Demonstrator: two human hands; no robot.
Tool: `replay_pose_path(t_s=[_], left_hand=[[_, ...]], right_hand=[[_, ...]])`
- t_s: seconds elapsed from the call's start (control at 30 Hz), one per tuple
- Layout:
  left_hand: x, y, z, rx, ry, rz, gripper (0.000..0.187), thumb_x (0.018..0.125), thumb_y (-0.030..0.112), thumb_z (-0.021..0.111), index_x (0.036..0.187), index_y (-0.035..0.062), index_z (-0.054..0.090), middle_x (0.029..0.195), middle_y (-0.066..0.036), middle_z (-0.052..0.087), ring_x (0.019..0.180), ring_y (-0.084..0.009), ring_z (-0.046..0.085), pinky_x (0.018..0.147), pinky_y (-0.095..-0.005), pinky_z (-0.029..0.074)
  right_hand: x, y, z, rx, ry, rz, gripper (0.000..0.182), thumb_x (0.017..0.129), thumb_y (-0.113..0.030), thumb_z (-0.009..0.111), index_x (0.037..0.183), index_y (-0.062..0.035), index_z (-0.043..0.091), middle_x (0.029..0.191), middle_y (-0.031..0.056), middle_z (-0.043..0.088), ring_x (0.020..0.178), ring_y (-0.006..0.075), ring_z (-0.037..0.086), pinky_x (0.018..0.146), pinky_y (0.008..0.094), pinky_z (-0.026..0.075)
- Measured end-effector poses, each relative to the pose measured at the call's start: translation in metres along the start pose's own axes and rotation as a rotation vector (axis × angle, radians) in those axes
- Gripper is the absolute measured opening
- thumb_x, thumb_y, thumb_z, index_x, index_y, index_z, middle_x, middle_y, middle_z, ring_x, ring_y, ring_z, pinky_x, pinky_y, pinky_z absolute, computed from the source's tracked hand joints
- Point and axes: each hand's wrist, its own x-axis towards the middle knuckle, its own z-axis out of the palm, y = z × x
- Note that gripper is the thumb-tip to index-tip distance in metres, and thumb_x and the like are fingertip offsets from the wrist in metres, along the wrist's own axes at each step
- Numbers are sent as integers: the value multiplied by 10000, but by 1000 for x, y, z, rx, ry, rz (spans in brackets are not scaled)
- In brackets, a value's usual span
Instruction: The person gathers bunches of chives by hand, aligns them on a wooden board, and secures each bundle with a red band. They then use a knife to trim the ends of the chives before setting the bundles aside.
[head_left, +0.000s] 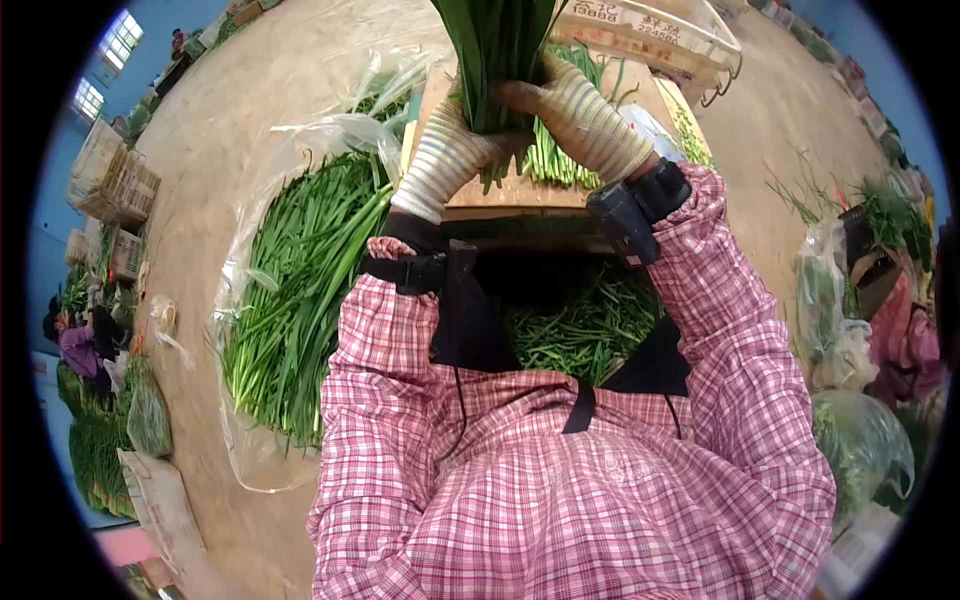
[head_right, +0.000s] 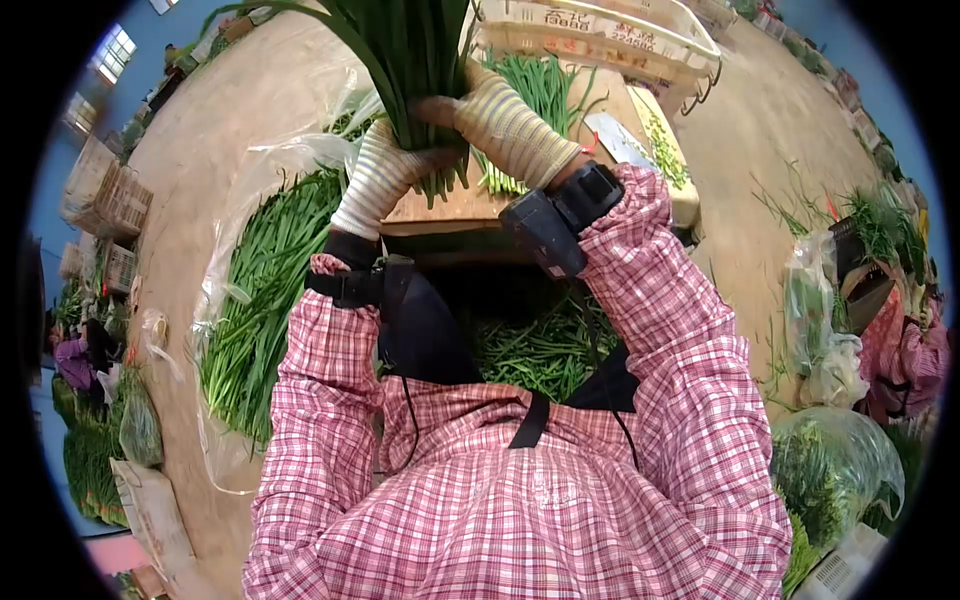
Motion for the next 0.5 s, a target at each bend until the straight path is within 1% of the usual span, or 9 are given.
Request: replay_pose_path(t_s=[0.1,0.13,0.17,0.3,0.33,0.37,0.4,0.43,0.5], left_hand=[[13,-40,-8,47,47,101,549,677,45,871,1157,40,605,970,-57,700,835,-158,667,749,-293,575],[12,-55,-8,52,47,31,944,589,53,922,1385,52,414,1247,-73,596,1116,-193,579,960,-332,528],[9,-70,-9,46,43,24,1025,559,76,940,1414,52,373,1282,-74,571,1145,-207,554,995,-342,506],[5,-112,-12,-52,191,28,889,623,16,884,1379,39,416,1242,-70,592,1096,-211,580,959,-348,518],[1,-117,-12,42,254,137,828,650,-7,858,1361,36,435,1199,-66,616,1054,-214,604,928,-343,532],[-2,-107,-10,-201,264,-46,674,710,-32,801,1306,37,493,1110,-63,653,961,-198,642,850,-325,559],[-9,-98,-9,-366,298,-84,620,742,2,793,1288,61,505,1103,-61,647,960,-196,643,833,-326,559],[-16,-91,-7,-530,333,-117,566,774,35,785,1271,85,518,1097,-59,641,960,-194,644,817,-326,559],[-20,-98,-9,-561,342,-84,430,812,95,761,1200,56,580,1062,-64,663,945,-176,653,809,-326,562]], right_hand=[[10,32,5,20,0,-35,560,837,-200,739,1311,-2,516,1206,148,650,1105,225,605,974,340,485],[12,55,10,23,9,16,564,841,-186,732,1328,-14,505,1234,147,635,1128,225,590,987,342,474],[11,84,17,27,19,72,569,846,-171,725,1345,-26,494,1261,146,620,1151,226,575,999,344,463],[19,100,28,144,-49,149,597,941,-269,630,1432,-16,405,1261,127,604,1118,203,571,960,337,479],[32,100,30,-100,-139,104,617,948,-316,615,1442,-19,395,1265,141,600,1121,208,572,962,335,478],[37,97,30,-342,-230,62,639,956,-362,601,1452,-21,385,1270,156,595,1125,213,573,964,333,477],[22,40,31,-444,-209,265,692,963,-472,564,1446,-6,395,1259,177,599,1134,223,570,976,338,468],[35,77,26,-269,-266,43,915,894,-656,523,1381,110,405,1244,335,580,1209,407,556,1006,414,445],[22,74,19,-211,-117,41,913,892,-672,519,1387,87,412,1261,317,578,1204,406,560,1000,405,454]])
